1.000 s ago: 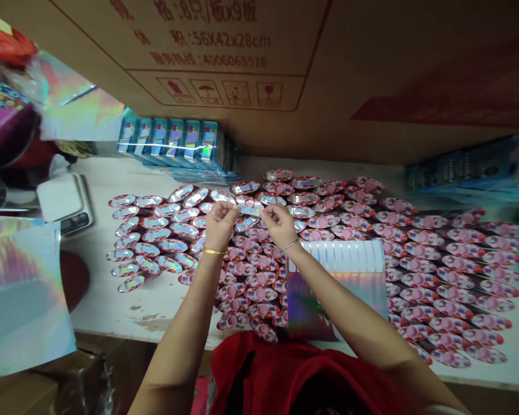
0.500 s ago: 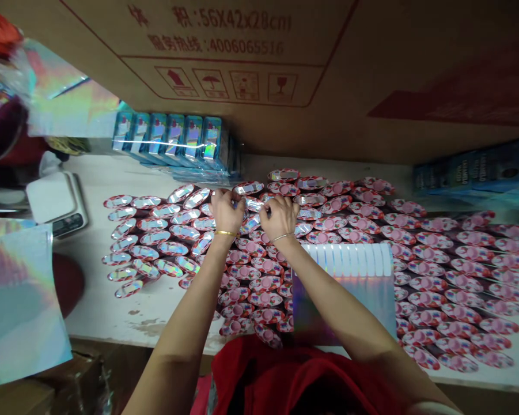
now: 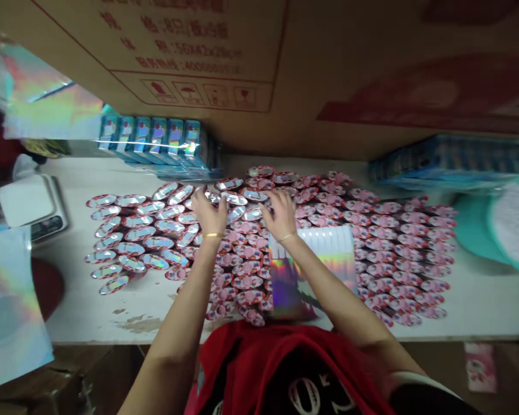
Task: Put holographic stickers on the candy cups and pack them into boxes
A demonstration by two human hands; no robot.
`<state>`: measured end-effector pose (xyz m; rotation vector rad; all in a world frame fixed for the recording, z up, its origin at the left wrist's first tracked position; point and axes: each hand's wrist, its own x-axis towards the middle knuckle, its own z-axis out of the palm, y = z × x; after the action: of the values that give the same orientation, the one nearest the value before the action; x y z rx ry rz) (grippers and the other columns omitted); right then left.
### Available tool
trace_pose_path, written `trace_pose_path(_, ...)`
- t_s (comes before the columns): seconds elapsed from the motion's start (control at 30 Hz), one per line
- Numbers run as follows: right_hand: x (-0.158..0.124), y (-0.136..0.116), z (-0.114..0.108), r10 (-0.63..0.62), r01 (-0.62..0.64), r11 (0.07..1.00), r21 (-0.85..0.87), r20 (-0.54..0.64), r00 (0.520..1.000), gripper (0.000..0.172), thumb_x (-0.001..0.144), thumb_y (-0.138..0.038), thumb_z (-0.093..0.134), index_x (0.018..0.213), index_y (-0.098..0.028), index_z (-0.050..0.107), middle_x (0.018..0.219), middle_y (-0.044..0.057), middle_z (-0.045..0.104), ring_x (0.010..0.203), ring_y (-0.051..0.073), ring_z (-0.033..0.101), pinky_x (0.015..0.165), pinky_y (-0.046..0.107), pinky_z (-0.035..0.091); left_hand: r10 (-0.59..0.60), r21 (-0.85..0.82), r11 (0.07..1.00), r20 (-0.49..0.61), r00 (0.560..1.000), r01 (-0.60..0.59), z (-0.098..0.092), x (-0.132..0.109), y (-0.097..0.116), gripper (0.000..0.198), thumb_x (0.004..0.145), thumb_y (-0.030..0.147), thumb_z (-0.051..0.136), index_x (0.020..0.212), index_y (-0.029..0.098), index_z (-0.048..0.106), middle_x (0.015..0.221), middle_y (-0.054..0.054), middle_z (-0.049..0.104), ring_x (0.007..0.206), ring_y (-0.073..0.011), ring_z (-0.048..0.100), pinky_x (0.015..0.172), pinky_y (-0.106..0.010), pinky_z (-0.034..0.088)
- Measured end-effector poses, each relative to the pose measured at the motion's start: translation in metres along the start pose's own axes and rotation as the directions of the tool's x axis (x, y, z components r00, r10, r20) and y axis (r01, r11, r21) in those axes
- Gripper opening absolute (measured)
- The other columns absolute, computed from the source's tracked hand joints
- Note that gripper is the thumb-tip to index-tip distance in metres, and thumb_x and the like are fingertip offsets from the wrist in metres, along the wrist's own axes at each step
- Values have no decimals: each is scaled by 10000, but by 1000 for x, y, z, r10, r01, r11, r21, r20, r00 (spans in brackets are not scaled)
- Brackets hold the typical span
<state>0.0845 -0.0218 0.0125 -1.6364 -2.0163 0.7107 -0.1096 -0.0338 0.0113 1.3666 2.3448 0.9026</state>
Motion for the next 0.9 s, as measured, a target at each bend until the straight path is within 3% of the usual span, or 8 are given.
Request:
trace_pose_path(0.17, -95, 96, -91, 256, -301, 948, -101, -318, 913, 463, 899, -476, 452, 1219, -168, 582, 1201, 162, 558, 1158, 298, 479, 997, 480, 354, 148, -169, 981, 358, 922, -92, -21, -107, 7, 284, 831, 413, 591, 1002, 187, 604, 914, -67, 615, 864, -206, 584, 832, -361, 466)
trace_pose_path(0.3, -162, 140, -110, 466, -505, 851, -145, -233, 853, 552, 806, -596, 522, 1169, -191, 621, 1320, 181, 510, 1228, 366, 425, 997, 605, 322, 92, -39, 996, 444, 891, -83, -14, -180, 22, 296, 804, 420, 628, 996, 195, 628, 987, -99, 601, 999, -261, 569, 903, -422, 449)
trace_pose_path(0.43, -187, 135, -101, 524, -528, 849, 33, -195, 829, 532, 724, -611, 583, 1049, -194, 640, 1318, 187, 516, 1243, 372, 427, 1010, 622, 322, -26, 69, 998, 359, 933, 2, -6, -206, 44, 307, 765, 339, 666, 1023, 181, 616, 1066, -130, 578, 1073, -301, 544, 930, -476, 429)
trace_pose_path(0.57, -193, 115, -107, 578, -394, 752, 528, -241, 780, 572, 670, -582, 640, 1066, -184, 532, 1044, 147, 642, 981, 280, 610, 891, 504, 472, -38, -179, 979, 304, 952, 97, -20, -212, 59, 422, 722, 267, 684, 1112, 180, 549, 1021, -96, 600, 984, -232, 581, 888, -401, 455)
trace_pose_path(0.63, -197, 105, -120, 615, -305, 574, 760, -154, 774, 648, 649, -535, 689, 1149, -199, 449, 862, 65, 664, 774, 221, 648, 775, 428, 524, -91, -380, 896, 350, 932, 230, -32, -213, 65, 488, 696, 274, 698, 1140, 183, 516, 872, -33, 605, 787, -162, 594, 765, -319, 477)
trace_pose_path(0.73, -207, 90, -146, 621, -224, 378, 898, -66, 781, 748, 604, -451, 763, 1224, -240, 401, 782, 5, 662, 655, 181, 642, 699, 371, 538, -176, -566, 683, 486, 856, 462, -57, -215, 76, 501, 594, 327, 769, 1023, 186, 552, 687, 45, 568, 590, -105, 535, 627, -249, 448)
trace_pose_path(0.83, -221, 81, -166, 590, -225, 286, 932, 14, 807, 679, 602, -449, 769, 1182, -261, 470, 812, 10, 670, 661, 174, 644, 672, 351, 543, -157, -601, 591, 568, 808, 538, -84, -218, 91, 393, 536, 388, 808, 761, 177, 565, 639, 46, 568, 570, -88, 515, 594, -225, 425)
trace_pose_path(0.9, -229, 78, -173, 567, -264, 317, 911, 41, 823, 643, 625, -508, 733, 1167, -246, 506, 838, 35, 676, 691, 199, 650, 668, 380, 549, -121, -613, 602, 564, 817, 512, -100, -221, 104, 386, 561, 431, 801, 688, 175, 541, 630, 49, 557, 567, -76, 493, 576, -209, 404)
